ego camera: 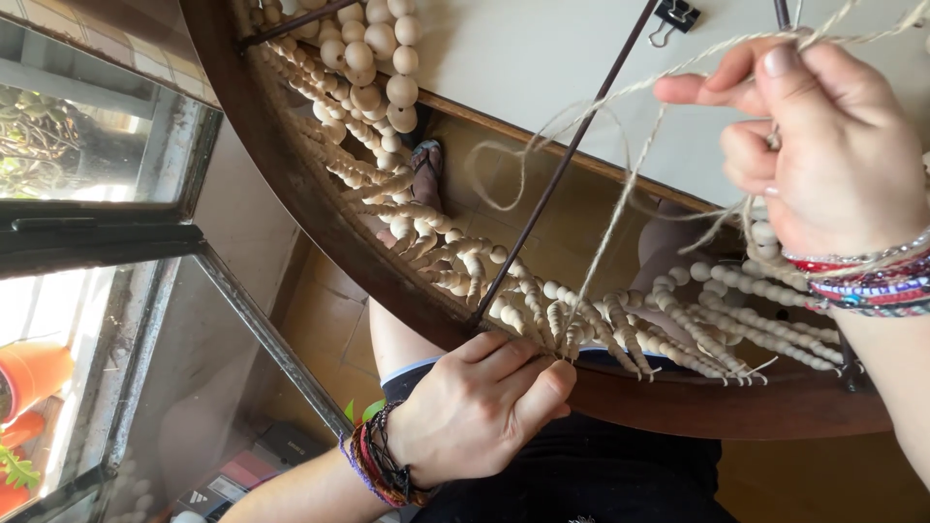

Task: Tying twine knots around a circular frame with wooden beads to assemble a decorative item

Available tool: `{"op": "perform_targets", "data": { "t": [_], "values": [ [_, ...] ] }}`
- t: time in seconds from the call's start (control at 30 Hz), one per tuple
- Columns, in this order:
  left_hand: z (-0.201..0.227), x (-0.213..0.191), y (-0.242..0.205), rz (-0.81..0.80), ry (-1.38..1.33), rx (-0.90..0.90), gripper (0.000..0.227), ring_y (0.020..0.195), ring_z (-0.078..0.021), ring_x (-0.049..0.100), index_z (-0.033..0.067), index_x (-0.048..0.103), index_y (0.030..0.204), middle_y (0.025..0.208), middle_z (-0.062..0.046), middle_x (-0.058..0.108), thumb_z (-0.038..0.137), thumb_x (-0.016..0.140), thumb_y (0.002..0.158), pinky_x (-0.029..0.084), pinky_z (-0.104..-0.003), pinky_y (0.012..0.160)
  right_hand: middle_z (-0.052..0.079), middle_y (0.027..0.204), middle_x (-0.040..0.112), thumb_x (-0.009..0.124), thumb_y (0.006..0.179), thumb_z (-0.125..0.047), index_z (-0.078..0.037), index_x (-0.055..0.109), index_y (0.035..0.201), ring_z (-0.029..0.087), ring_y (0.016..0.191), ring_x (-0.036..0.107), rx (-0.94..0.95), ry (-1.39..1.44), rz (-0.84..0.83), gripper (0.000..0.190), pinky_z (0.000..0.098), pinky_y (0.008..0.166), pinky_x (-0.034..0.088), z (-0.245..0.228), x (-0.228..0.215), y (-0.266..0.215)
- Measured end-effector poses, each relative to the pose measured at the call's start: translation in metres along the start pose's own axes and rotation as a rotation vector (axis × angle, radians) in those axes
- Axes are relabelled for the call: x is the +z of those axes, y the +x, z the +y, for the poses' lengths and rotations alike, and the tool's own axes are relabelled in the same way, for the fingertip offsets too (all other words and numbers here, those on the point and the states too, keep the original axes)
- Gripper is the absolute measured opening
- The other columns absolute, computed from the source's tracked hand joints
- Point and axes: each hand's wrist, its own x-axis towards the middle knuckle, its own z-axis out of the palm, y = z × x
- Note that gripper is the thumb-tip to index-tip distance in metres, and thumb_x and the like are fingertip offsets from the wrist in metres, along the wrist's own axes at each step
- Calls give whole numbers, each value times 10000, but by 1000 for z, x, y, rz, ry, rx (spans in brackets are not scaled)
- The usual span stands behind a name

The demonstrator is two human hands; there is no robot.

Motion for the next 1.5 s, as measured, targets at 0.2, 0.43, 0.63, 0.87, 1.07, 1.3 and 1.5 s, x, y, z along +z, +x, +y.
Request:
{"op": "perform_targets", "data": {
  "t": [0.2, 0.43, 0.63, 0.87, 1.07, 1.3, 1.5],
  "values": [
    [-3, 10, 26, -139, -25, -366, 211, 534, -267, 521, 113, 480, 955, 662, -37, 513, 266, 551, 1084, 423, -420, 490, 12, 1110, 579, 356, 1255, -158, -84, 503, 1095, 290, 1336, 784, 17, -42, 99, 230, 221, 487, 168, 3, 4, 5],
    [-31, 59, 46, -586, 268, -494, 306, 616, -223, 660, 187, 704, 645, 662, 2, 682, 50, 577, 888, 500, -381, 448, 169, 1232, 727, 341, 1132, -124, 3, 565, 1088, 89, 410, 200, 130, -214, -165, 261, 237, 365, 215, -14, 1, 5],
    [-31, 58, 38, -348, 301, -390, 231, 601, -224, 603, 175, 659, 580, 596, 1, 620, 26, 646, 756, 502, -391, 514, -75, 599, 620, 515, 1017, -328, -232, 632, 1223, 63, 410, 507, 257, -1127, -618, 255, 223, 375, 474, -7, 20, -9],
    [-34, 49, 49, -621, 281, -556, 237, 633, -286, 714, 220, 735, 696, 652, -25, 709, 117, 629, 882, 532, -407, 480, -219, 942, 838, 541, 999, -450, -398, 738, 1019, 9, 878, 827, 214, -1206, -1112, 204, 295, 905, 610, -20, 26, -39],
    [-41, 56, 47, -554, 320, -547, 186, 668, -320, 725, 250, 737, 761, 701, -34, 723, 147, 635, 877, 542, -419, 500, -9, 708, 756, 687, 871, -167, -246, 778, 1034, 228, 553, 740, -516, -982, -834, 203, 447, 476, 593, 30, 52, -62],
    [-39, 53, 46, -339, 311, -479, 242, 497, -283, 673, 135, 718, 556, 467, -59, 613, 21, 674, 765, 538, -396, 443, -60, 643, 586, 584, 899, -213, -233, 662, 759, 177, 567, 632, -780, -1006, -622, 161, 368, 445, 553, 103, 54, -74],
    [-37, 48, 45, -365, 295, -496, 255, 520, -292, 688, 148, 716, 557, 484, -54, 626, 32, 662, 777, 544, -414, 456, -36, 616, 564, 590, 912, -216, -209, 638, 712, 202, 536, 614, -792, -953, -622, 205, 396, 428, 541, 81, 53, -74]
  ]
}}
